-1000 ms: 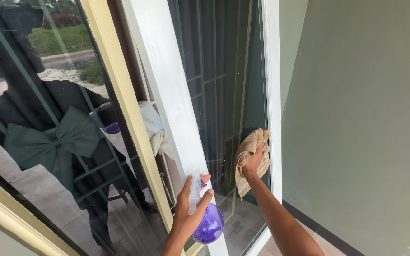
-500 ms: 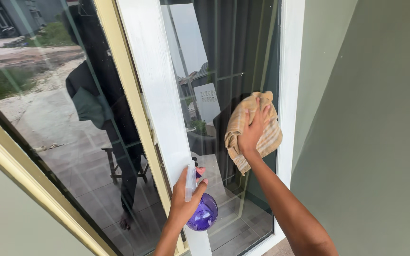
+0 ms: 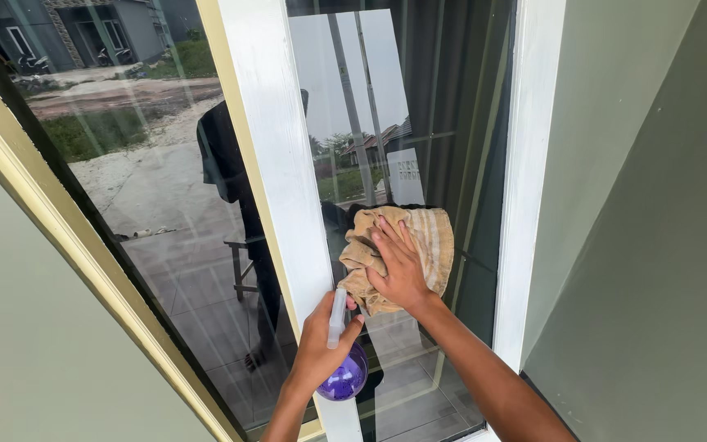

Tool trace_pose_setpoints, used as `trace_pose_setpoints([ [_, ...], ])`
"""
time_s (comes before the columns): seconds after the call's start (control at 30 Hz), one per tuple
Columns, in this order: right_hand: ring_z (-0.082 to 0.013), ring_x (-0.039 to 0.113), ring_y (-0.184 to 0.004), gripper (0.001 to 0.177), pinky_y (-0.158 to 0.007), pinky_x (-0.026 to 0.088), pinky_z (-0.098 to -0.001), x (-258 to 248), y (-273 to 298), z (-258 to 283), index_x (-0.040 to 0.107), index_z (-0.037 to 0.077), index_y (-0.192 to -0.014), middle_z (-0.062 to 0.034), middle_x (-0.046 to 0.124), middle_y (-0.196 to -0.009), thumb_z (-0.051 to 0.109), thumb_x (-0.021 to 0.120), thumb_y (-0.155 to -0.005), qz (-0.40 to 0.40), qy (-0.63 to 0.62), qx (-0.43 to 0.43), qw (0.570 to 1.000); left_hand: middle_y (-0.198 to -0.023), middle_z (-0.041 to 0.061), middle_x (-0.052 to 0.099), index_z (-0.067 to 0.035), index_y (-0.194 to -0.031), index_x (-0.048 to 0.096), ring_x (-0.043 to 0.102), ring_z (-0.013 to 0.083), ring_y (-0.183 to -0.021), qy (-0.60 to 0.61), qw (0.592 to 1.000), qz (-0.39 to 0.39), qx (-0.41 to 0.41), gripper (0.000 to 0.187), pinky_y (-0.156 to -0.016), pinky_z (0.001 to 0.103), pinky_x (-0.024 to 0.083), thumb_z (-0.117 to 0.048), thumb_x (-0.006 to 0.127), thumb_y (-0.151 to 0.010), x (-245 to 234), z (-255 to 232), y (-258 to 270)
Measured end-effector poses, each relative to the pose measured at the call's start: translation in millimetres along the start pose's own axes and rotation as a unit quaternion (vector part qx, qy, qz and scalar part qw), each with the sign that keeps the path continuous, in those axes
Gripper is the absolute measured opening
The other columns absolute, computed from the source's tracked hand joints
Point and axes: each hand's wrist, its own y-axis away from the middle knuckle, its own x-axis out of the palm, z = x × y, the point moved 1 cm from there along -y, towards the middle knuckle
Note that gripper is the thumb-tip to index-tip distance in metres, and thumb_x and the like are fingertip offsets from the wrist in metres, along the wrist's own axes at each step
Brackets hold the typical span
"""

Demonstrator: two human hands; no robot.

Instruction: The person cleans a large glass window pane using a spray bottle and a cloth. They repeatedly spray the glass with a purple liquid and wipe it down with a beige cloth, working systematically from the top to the bottom of the window.

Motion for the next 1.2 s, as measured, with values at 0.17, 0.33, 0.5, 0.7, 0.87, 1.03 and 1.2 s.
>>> trace_pose_setpoints([
  [0.17,-0.0414,0.046,-0.143,0.071,-0.122,0.028,-0.0617,-25,12,-30,0.049,-0.005,-0.14,-0.0244,0.053,-0.145,0.022,0.078,-0.08,0.025,-0.015,0.061,0.998,-0.093,0.015,0.067,-0.001,-0.102,0.062,0.065,0.0275,-0.087,-0.125,0.985,0.007,0.12,0.027,-0.077,0.039,0.052,-0.012,0.078,-0.083,9,-2,-1],
  [0.33,-0.0388,0.024,-0.159,0.047,-0.13,0.013,-0.0584,-39,-14,-55,0.055,0.0,-0.14,-0.02,0.035,-0.166,0.021,0.066,-0.099,-0.115,0.095,0.179,0.972,-0.092,0.012,0.067,-0.005,-0.101,0.062,0.067,0.0193,-0.077,-0.051,0.999,0.007,0.012,0.022,-0.073,0.035,0.053,-0.014,0.074,-0.086,9,-9,0],
  [0.5,-0.0391,0.012,-0.163,0.053,-0.131,0.003,-0.0578,-34,-76,-67,0.044,-0.001,-0.155,-0.0185,0.028,-0.171,0.028,0.055,-0.111,-0.223,0.041,0.322,0.919,-0.087,0.009,0.064,-0.008,-0.108,0.065,0.055,0.0129,-0.074,0.051,0.998,-0.021,-0.026,0.019,-0.069,0.03,0.047,-0.014,0.073,-0.092,6,4,-3],
  [0.7,-0.0416,0.016,-0.158,0.07,-0.127,0.007,-0.0586,-15,-119,-19,0.046,-0.002,-0.153,-0.023,0.027,-0.167,0.033,0.069,-0.097,-0.115,0.064,0.185,0.974,-0.101,0.001,0.069,-0.006,-0.108,0.063,0.059,0.0095,-0.089,0.064,0.995,-0.024,0.067,0.02,-0.083,0.027,0.05,-0.01,0.072,-0.091,5,15,-5],
  [0.87,-0.0346,0.037,-0.153,0.052,-0.126,0.022,-0.0588,-31,-82,-19,0.07,0.008,-0.132,-0.0117,0.051,-0.157,0.031,0.078,-0.086,0.016,0.073,0.001,0.997,-0.099,0.003,0.068,-0.006,-0.109,0.063,0.059,0.0087,-0.083,0.084,0.996,-0.021,0.033,0.021,-0.075,0.028,0.051,-0.013,0.072,-0.09,8,7,-3],
  [1.03,-0.0276,0.042,-0.15,0.05,-0.125,0.027,-0.0569,-62,-28,-65,0.072,0.015,-0.127,-0.0045,0.055,-0.154,0.031,0.08,-0.08,0.118,0.068,-0.053,0.989,-0.094,0.003,0.073,-0.007,-0.11,0.062,0.056,0.0105,-0.069,0.031,0.995,-0.096,-0.021,0.024,-0.066,0.028,0.049,-0.014,0.072,-0.089,23,-4,-2],
  [1.2,-0.0316,0.031,-0.152,0.056,-0.124,0.015,-0.062,-100,-9,-111,0.068,0.012,-0.129,-0.0092,0.046,-0.156,0.032,0.078,-0.078,0.097,0.156,-0.023,0.983,-0.094,0.005,0.073,-0.007,-0.112,0.062,0.062,0.0074,-0.071,0.036,0.983,-0.179,0.028,0.025,-0.068,0.027,0.053,-0.013,0.07,-0.089,46,-16,-3],
])
